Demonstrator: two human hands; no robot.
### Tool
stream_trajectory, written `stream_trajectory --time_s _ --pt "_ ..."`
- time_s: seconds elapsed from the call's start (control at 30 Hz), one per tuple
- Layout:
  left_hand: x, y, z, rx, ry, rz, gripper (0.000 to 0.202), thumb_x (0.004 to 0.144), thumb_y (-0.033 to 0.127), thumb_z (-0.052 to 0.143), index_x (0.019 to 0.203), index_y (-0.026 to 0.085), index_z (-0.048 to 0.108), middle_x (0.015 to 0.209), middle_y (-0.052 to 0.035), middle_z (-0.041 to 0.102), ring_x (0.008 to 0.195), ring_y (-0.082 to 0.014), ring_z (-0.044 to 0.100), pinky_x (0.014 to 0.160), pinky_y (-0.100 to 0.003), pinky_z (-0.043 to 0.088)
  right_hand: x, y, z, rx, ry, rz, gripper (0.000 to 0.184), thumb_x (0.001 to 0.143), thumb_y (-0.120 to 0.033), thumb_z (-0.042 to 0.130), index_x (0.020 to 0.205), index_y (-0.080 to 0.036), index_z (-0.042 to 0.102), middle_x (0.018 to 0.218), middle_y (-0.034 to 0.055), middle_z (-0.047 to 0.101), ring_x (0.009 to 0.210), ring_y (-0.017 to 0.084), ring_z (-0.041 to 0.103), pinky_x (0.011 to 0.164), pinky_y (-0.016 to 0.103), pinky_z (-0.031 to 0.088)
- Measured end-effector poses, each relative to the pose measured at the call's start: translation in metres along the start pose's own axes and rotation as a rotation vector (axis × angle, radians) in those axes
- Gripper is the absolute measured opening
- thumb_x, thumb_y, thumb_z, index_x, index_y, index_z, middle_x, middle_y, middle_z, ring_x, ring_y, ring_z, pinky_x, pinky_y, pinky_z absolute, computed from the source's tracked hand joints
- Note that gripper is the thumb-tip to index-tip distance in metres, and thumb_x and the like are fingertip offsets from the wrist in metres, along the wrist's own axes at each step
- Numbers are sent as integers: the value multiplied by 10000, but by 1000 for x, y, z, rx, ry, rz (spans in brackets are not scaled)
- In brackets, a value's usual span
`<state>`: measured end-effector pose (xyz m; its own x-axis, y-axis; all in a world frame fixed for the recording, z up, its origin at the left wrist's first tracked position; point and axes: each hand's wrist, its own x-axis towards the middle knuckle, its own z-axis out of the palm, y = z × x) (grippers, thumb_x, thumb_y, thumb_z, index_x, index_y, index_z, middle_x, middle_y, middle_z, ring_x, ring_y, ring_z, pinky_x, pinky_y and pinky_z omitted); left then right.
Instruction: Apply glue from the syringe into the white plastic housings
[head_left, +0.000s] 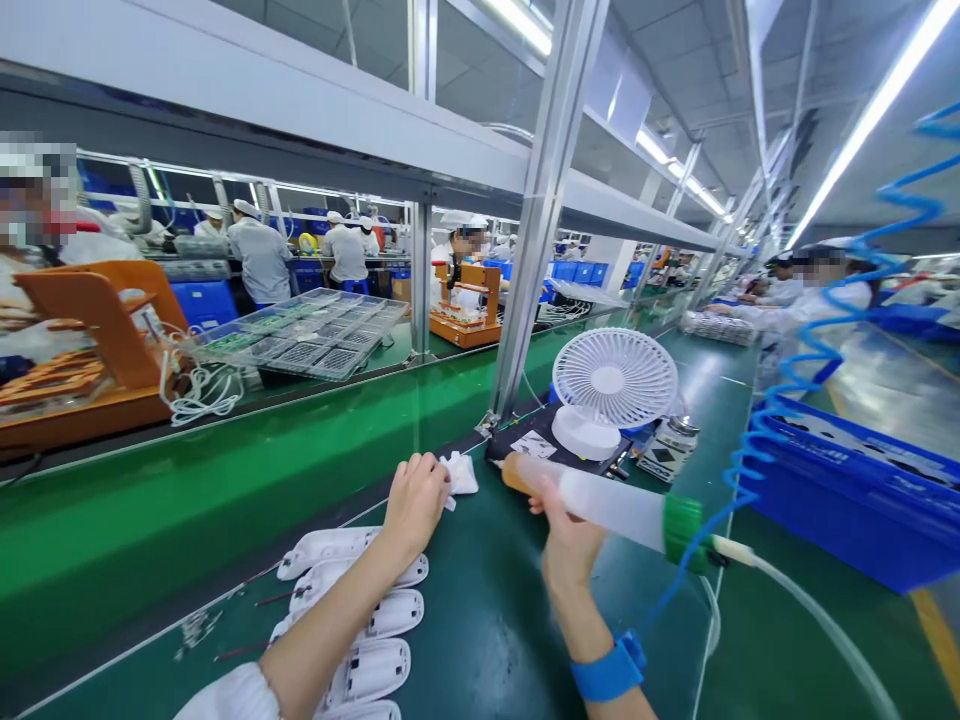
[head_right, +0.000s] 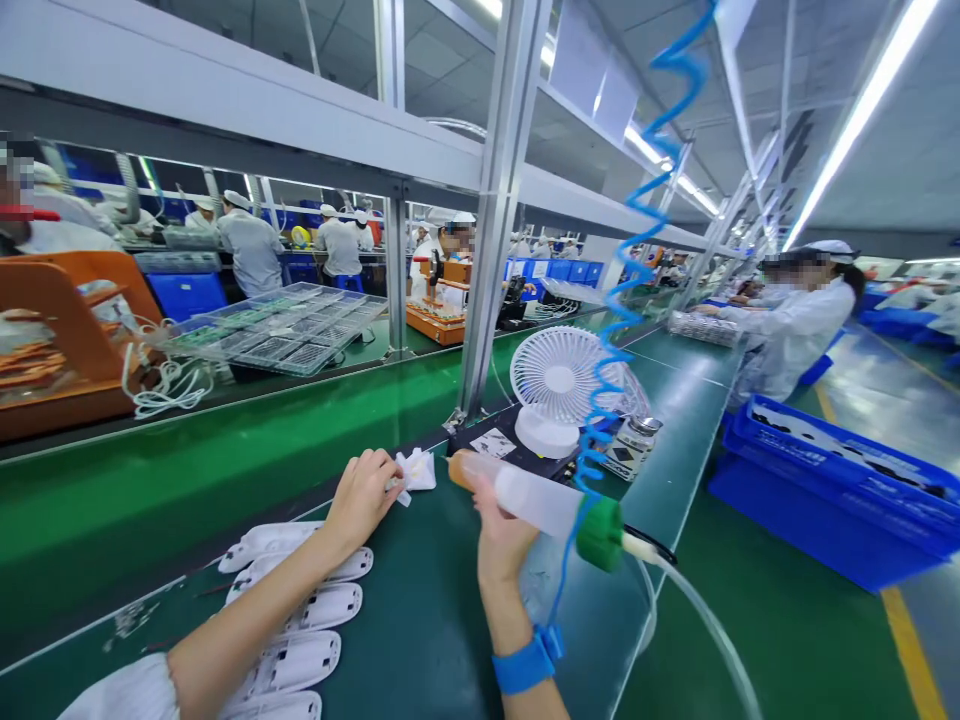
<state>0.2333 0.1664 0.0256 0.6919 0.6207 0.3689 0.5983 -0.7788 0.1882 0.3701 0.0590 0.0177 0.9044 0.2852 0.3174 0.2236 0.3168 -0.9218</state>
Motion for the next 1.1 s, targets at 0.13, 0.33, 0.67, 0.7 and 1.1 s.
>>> stream_trajectory --time_s 0.13,0.33,0.67,0.7,1.1 --pt "-33 -27 -32 -31 -32 -79 89 822 203 543 909 197 559 934 -27 545 870 -190 499 753 -316 398 -2 -19 -4 76 -72 -12 385 622 -501 677 738 -169 520 582 16 575 431 155 519 437 302 466" --pt "-100 -91 -55 -52 -102 -267 288 850 264 491 1123 200 556 1052 -74 566 945 -242 517 778 -371 407 -44 -47 28 104 -476 93 288 665 -428 679 748 -167 590 635 52 642 435 176 564 420 304 483" --pt "-120 -102 -31 -249 -77 -406 264 837 240 504 1092 252 573 1091 -30 586 1007 -205 539 832 -354 420 -88 -37 78 -119 -635 71 334 698 -448 652 526 -173 571 445 24 572 452 194 573 490 299 469" --pt "-121 -103 -30 -275 -66 -417 254 835 230 506 1077 250 582 1088 -31 586 1007 -203 543 834 -350 423 -91 -33 77 -139 -625 74 332 708 -448 646 537 -173 572 469 29 585 483 202 587 508 303 473" --pt "-122 -102 -26 -421 37 -481 289 720 129 670 971 263 625 1018 -4 619 976 -217 544 846 -379 411 -106 -4 79 -232 -591 41 358 735 -446 627 991 -201 579 889 81 646 808 247 599 598 342 521"
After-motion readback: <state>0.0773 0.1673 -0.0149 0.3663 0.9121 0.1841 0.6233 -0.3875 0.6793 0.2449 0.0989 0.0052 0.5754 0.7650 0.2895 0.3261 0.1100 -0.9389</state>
